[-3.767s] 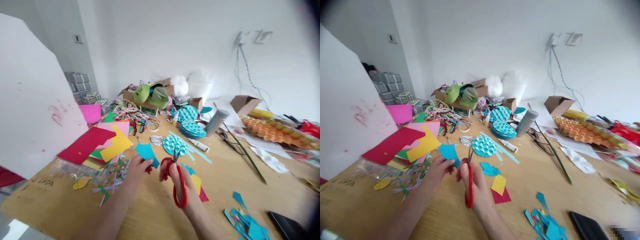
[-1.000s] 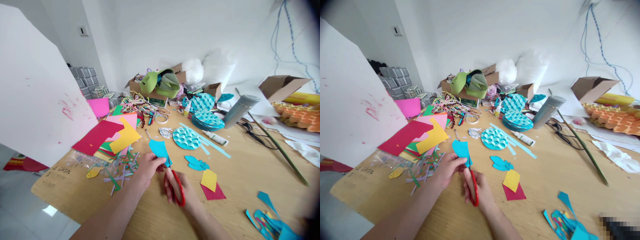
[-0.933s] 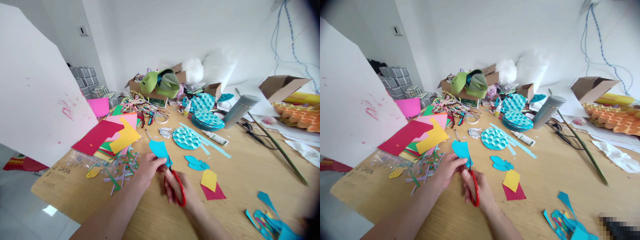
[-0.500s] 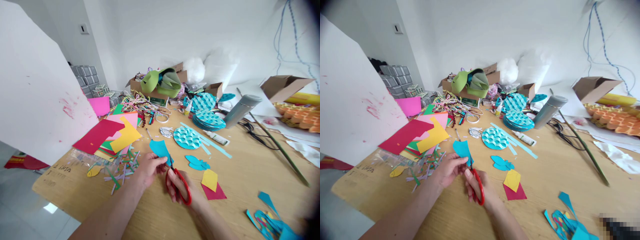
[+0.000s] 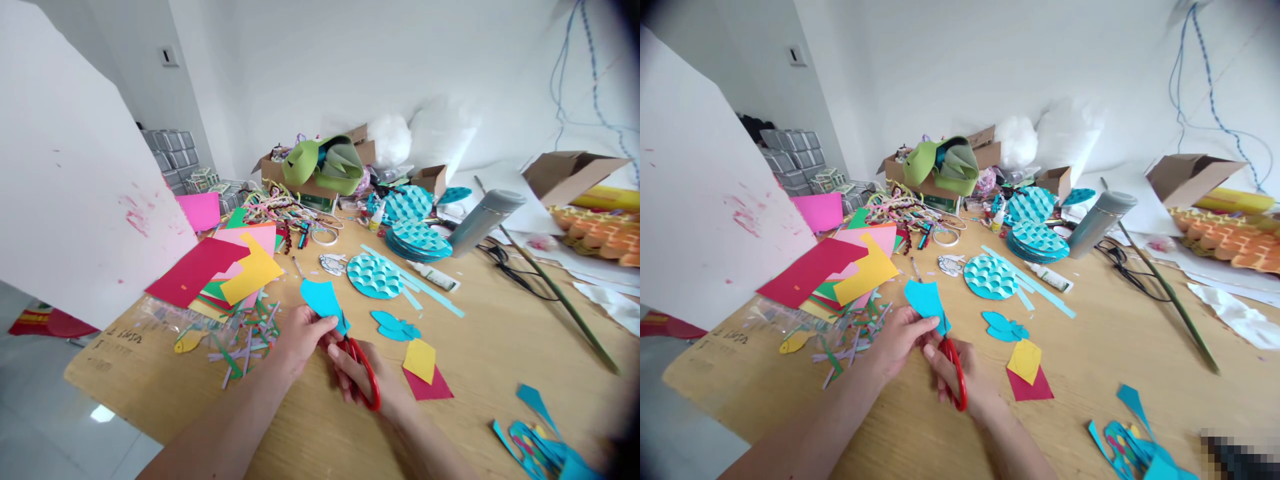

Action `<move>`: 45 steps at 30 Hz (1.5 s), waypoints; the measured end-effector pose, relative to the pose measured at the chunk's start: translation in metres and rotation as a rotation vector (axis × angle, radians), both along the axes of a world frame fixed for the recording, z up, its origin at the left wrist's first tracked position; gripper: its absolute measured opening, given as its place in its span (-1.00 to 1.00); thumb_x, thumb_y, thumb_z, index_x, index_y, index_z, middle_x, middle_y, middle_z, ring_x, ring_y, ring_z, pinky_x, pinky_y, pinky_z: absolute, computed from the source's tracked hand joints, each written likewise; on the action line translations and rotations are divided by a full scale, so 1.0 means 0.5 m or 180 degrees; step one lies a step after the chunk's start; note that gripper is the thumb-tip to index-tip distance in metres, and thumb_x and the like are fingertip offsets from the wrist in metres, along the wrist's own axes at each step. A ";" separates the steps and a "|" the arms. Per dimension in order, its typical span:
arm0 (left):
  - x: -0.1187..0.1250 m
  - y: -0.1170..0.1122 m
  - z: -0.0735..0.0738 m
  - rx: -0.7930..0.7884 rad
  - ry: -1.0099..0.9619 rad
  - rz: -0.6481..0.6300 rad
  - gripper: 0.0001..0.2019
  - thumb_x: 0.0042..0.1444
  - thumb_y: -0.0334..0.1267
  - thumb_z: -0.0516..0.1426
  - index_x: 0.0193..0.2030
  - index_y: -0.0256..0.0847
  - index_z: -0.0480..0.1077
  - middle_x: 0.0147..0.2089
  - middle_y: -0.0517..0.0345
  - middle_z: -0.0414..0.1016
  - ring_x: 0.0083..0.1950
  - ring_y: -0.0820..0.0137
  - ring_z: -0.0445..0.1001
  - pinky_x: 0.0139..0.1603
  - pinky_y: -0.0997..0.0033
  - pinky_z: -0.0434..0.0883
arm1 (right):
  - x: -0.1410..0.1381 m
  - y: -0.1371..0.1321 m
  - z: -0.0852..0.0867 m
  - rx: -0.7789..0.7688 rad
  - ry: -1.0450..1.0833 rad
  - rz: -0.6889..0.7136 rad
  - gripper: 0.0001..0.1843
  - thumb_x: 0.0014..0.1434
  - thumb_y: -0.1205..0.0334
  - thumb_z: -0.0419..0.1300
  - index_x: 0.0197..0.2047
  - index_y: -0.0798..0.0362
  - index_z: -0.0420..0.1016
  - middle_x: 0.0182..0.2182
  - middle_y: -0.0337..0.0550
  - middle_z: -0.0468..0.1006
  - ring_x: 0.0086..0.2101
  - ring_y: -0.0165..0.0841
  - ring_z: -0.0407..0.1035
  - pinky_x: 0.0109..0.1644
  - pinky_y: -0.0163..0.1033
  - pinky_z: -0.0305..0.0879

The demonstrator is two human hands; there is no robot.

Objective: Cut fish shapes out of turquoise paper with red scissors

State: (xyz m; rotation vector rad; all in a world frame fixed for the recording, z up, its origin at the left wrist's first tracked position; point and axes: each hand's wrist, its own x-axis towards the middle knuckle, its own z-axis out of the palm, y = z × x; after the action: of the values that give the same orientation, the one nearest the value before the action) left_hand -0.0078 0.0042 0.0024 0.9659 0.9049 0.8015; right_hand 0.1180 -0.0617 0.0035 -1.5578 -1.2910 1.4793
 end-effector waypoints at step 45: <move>-0.001 0.006 0.002 0.0169 0.0124 0.0041 -0.77 -0.18 -0.18 0.26 -0.61 -0.27 0.35 -0.62 0.21 0.36 -0.61 0.53 0.25 -0.56 0.49 0.21 | 0.000 -0.001 0.006 -0.0026 -0.0151 -0.0188 -0.26 0.00 -0.56 -0.09 -0.56 0.03 0.23 -0.83 -0.36 0.25 -0.79 -0.52 0.09 -0.67 -0.38 -0.03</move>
State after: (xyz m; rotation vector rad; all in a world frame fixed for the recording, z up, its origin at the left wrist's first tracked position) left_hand -0.0082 0.0071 0.0033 1.0261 0.9282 0.8235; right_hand 0.1180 -0.0622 0.0067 -1.6315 -1.2561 1.4204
